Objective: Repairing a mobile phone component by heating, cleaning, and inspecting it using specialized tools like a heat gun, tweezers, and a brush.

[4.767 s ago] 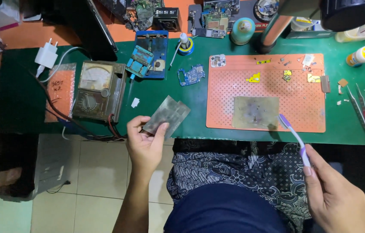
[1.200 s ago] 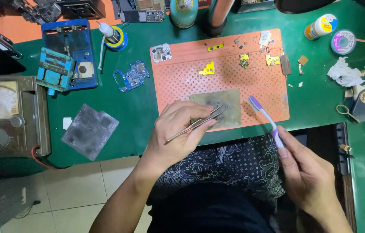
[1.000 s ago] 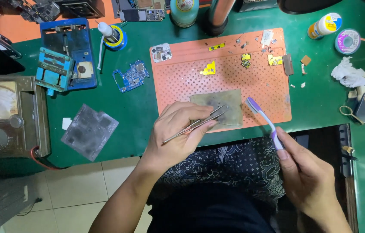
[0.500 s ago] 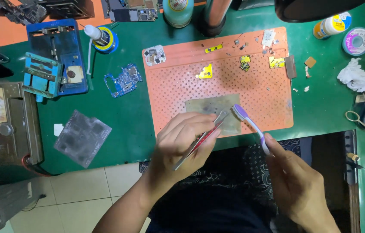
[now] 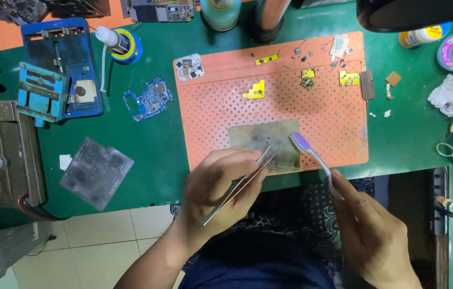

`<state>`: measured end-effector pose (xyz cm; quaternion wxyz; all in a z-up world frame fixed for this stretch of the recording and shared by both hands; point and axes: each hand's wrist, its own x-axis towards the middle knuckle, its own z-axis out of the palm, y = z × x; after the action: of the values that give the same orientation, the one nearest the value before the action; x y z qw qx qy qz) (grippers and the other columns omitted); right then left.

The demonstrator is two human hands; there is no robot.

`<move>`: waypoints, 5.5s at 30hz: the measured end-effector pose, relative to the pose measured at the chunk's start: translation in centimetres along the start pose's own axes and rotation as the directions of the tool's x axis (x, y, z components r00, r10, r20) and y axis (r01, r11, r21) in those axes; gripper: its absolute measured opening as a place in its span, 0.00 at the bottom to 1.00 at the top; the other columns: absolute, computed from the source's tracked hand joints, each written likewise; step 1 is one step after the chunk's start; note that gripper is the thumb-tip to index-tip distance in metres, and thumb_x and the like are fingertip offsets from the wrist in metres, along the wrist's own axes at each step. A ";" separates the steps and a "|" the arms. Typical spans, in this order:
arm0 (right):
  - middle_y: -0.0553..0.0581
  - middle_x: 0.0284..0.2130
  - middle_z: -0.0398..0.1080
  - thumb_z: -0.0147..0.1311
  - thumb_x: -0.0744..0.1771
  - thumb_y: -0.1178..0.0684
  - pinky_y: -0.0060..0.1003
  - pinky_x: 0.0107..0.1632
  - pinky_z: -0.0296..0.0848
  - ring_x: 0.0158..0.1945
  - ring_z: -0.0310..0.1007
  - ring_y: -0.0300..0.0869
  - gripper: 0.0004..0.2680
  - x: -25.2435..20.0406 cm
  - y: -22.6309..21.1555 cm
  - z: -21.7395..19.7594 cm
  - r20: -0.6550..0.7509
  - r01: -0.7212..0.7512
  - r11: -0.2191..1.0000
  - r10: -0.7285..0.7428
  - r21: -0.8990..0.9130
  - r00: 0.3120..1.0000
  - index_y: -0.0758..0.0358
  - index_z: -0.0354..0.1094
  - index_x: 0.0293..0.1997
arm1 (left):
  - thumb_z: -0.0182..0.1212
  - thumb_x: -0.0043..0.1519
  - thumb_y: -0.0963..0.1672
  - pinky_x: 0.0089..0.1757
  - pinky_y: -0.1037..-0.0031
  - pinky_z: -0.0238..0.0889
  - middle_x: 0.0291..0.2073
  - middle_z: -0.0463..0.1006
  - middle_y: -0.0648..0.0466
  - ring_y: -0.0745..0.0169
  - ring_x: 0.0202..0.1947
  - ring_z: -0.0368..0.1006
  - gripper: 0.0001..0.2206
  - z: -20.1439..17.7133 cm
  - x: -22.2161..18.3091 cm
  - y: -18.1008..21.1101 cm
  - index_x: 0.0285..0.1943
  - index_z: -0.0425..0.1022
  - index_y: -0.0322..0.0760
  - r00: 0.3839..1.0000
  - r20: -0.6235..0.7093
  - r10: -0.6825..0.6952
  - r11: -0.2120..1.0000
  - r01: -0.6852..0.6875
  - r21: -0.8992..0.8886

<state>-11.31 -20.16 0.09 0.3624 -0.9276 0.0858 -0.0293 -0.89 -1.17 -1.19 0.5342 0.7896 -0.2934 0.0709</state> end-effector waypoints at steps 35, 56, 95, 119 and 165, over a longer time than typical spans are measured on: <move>0.48 0.20 0.54 0.45 0.57 0.49 0.47 0.18 0.60 0.15 0.60 0.52 0.24 -3.2 -0.6 0.9 0.230 -0.034 0.711 0.272 -0.703 0.934 0.30 0.47 0.59 | 0.58 0.52 0.36 0.33 0.71 0.67 0.27 0.74 0.47 0.51 0.28 0.72 0.07 -0.7 -0.4 -0.2 0.31 0.63 0.31 0.986 -0.068 0.150 0.988 -0.148 0.043; 0.51 0.18 0.46 0.46 0.62 0.56 0.43 0.17 0.55 0.17 0.45 0.47 0.18 -1.9 -1.3 -0.1 0.078 -0.020 0.830 0.077 -0.558 0.994 0.41 0.55 0.57 | 0.57 0.52 0.37 0.34 0.73 0.69 0.27 0.74 0.45 0.53 0.29 0.72 0.04 -1.5 0.2 0.6 0.28 0.68 0.25 0.984 -0.078 0.161 0.986 -0.158 0.047; 0.47 0.19 0.51 0.45 0.62 0.49 0.46 0.15 0.57 0.16 0.51 0.49 0.17 -2.6 1.3 0.6 0.101 -0.044 0.811 0.126 -0.583 0.987 0.36 0.53 0.57 | 0.61 0.51 0.37 0.37 0.70 0.70 0.29 0.73 0.51 0.57 0.32 0.74 0.10 -0.6 -0.3 -0.2 0.35 0.62 0.32 0.991 -0.026 0.131 0.991 -0.130 0.021; 0.47 0.20 0.53 0.43 0.55 0.50 0.46 0.14 0.58 0.14 0.61 0.52 0.28 -2.0 -1.7 0.0 0.363 0.114 0.677 0.238 -0.727 0.901 0.35 0.40 0.61 | 0.55 0.52 0.37 0.34 0.72 0.67 0.25 0.74 0.46 0.52 0.26 0.71 0.04 -0.9 -0.2 0.2 0.26 0.66 0.28 0.988 -0.093 0.122 0.992 -0.119 0.035; 0.50 0.16 0.46 0.46 0.60 0.60 0.37 0.14 0.52 0.11 0.47 0.43 0.21 0.0 1.1 -1.4 0.265 0.194 0.811 -0.050 -0.552 0.963 0.45 0.52 0.58 | 0.62 0.52 0.37 0.41 0.72 0.67 0.34 0.73 0.50 0.58 0.35 0.73 0.11 -1.7 0.6 -0.2 0.36 0.63 0.33 0.997 0.045 0.057 0.998 -0.058 0.022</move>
<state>-11.64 -21.89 0.43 0.0716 -0.9936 -0.0135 0.0860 0.07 0.12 -0.42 0.5161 0.7883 -0.3271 0.0719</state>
